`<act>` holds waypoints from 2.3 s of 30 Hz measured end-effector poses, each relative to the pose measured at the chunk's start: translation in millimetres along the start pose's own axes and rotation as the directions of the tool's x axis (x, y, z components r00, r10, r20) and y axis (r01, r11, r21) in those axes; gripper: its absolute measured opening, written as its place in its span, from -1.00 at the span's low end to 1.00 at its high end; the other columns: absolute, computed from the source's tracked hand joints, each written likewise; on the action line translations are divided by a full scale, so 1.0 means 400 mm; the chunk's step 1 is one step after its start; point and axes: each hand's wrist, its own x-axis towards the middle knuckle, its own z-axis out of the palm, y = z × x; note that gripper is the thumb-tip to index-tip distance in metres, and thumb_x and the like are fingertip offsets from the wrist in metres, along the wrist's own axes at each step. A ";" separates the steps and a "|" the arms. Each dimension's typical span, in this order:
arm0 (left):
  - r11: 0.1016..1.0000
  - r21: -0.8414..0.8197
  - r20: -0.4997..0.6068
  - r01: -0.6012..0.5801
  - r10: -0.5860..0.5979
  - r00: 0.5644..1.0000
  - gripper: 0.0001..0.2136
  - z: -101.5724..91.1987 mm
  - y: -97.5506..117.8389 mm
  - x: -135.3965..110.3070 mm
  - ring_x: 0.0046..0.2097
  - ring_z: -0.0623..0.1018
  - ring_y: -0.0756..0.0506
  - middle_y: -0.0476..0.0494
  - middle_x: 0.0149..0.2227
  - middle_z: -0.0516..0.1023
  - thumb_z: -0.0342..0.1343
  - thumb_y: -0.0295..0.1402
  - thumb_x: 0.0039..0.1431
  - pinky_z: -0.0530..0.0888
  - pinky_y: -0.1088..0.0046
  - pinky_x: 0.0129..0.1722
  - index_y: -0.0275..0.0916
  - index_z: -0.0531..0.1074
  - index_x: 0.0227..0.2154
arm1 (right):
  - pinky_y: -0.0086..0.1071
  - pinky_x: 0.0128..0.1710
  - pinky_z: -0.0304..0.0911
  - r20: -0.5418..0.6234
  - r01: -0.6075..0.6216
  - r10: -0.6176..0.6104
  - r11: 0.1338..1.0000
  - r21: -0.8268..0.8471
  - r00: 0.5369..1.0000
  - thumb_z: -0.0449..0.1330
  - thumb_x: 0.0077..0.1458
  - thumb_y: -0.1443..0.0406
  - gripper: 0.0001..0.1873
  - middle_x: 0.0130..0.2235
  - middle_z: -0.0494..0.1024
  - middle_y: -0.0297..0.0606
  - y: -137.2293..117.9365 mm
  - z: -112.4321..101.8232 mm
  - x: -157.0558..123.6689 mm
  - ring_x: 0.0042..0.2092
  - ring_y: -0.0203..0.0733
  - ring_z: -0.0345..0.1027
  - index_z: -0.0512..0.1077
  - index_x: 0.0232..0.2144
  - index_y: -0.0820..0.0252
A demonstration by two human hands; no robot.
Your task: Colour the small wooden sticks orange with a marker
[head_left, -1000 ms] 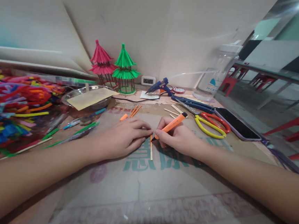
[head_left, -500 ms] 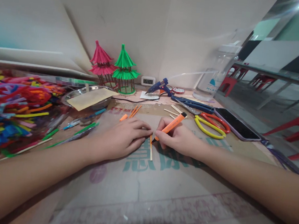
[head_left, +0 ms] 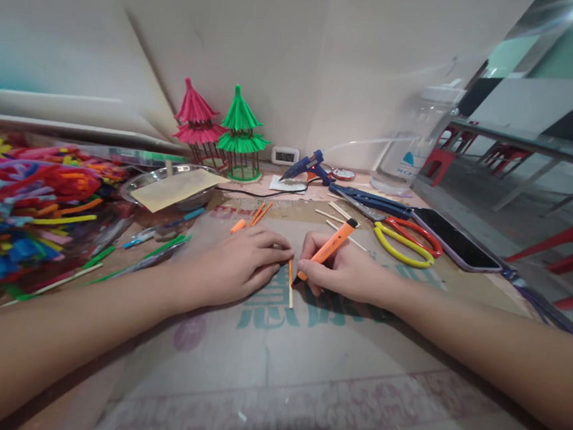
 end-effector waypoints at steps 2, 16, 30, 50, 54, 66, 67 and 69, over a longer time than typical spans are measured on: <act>1.000 0.002 0.005 0.000 0.000 1.000 -0.66 0.000 -0.001 0.000 0.09 0.48 -0.21 -0.27 0.09 0.53 -0.09 -0.39 0.41 0.42 0.16 0.15 -0.26 0.52 0.07 | -0.47 -0.55 0.16 0.028 0.006 -0.006 1.000 0.004 1.000 0.19 0.15 0.27 -0.83 -0.61 0.40 -0.49 0.001 -0.002 -0.001 -0.57 -0.35 0.24 0.26 -0.44 0.10; 1.000 -0.003 -0.006 0.000 0.000 1.000 -0.68 0.000 -0.003 0.000 0.10 0.49 -0.22 -0.27 0.08 0.53 -0.06 -0.40 0.40 0.42 0.14 0.14 -0.24 0.53 0.07 | -0.46 -0.55 0.16 -0.001 0.007 -0.007 1.000 -0.016 1.000 0.19 0.15 0.27 -0.85 -0.60 0.41 -0.49 0.004 0.004 -0.004 -0.57 -0.33 0.26 0.28 -0.43 0.09; 0.998 0.066 0.005 -0.008 0.007 1.000 -0.62 0.007 0.001 0.001 0.12 0.46 -0.23 -0.31 0.10 0.49 -0.13 -0.33 0.45 0.42 0.11 0.16 -0.28 0.46 0.15 | -0.44 -0.54 0.07 -0.194 0.045 -0.033 0.997 0.058 0.980 0.11 0.25 0.20 -0.83 -0.57 0.41 -0.46 0.007 0.001 0.006 -0.54 -0.35 0.20 0.29 -0.38 0.11; 0.999 0.049 -0.001 -0.019 0.019 1.000 -0.64 -0.006 0.010 0.003 0.05 0.51 -0.22 -0.31 0.05 0.52 -0.12 -0.36 0.43 0.45 0.14 0.11 -0.31 0.48 0.11 | -0.41 -0.48 0.14 -0.169 0.023 -0.028 0.999 -0.036 0.985 0.11 0.23 0.27 -0.85 -0.57 0.40 -0.46 0.017 0.000 0.005 -0.51 -0.30 0.25 0.28 -0.40 0.10; 0.999 0.048 0.005 -0.004 0.004 1.000 -0.65 -0.011 0.014 0.003 0.07 0.51 -0.21 -0.30 0.06 0.53 -0.12 -0.37 0.42 0.44 0.16 0.12 -0.29 0.47 0.11 | -0.40 -0.46 0.15 -0.169 0.008 -0.021 0.997 -0.080 0.985 0.12 0.23 0.26 -0.84 -0.57 0.40 -0.45 0.014 0.001 0.010 -0.50 -0.29 0.26 0.27 -0.41 0.09; 1.000 -0.016 -0.006 -0.006 0.006 1.000 -0.73 -0.013 0.012 0.003 0.04 0.52 -0.19 -0.26 0.03 0.55 -0.06 -0.40 0.40 0.44 0.17 0.10 -0.28 0.51 -0.02 | -0.42 -0.54 0.09 -0.130 -0.034 0.033 0.999 -0.002 0.991 0.13 0.16 0.29 -0.86 -0.62 0.37 -0.48 0.010 0.000 0.009 -0.56 -0.30 0.22 0.25 -0.44 0.07; 1.000 -0.015 -0.006 -0.009 0.009 1.000 -0.73 -0.013 0.012 0.002 0.04 0.52 -0.19 -0.26 0.02 0.55 -0.06 -0.40 0.40 0.44 0.17 0.10 -0.28 0.51 -0.03 | -0.42 -0.55 0.09 -0.107 -0.039 0.040 0.999 0.015 0.993 0.13 0.15 0.30 -0.86 -0.63 0.35 -0.49 0.007 0.000 0.007 -0.57 -0.31 0.21 0.24 -0.45 0.08; 1.000 -0.012 -0.011 -0.017 0.017 1.000 -0.74 -0.013 0.012 0.002 0.04 0.52 -0.19 -0.27 0.02 0.55 -0.06 -0.40 0.40 0.44 0.17 0.10 -0.29 0.52 -0.04 | -0.43 -0.55 0.08 -0.065 -0.044 0.046 0.998 0.040 0.997 0.12 0.13 0.31 -0.85 -0.64 0.34 -0.50 0.003 0.001 0.005 -0.58 -0.32 0.19 0.24 -0.46 0.08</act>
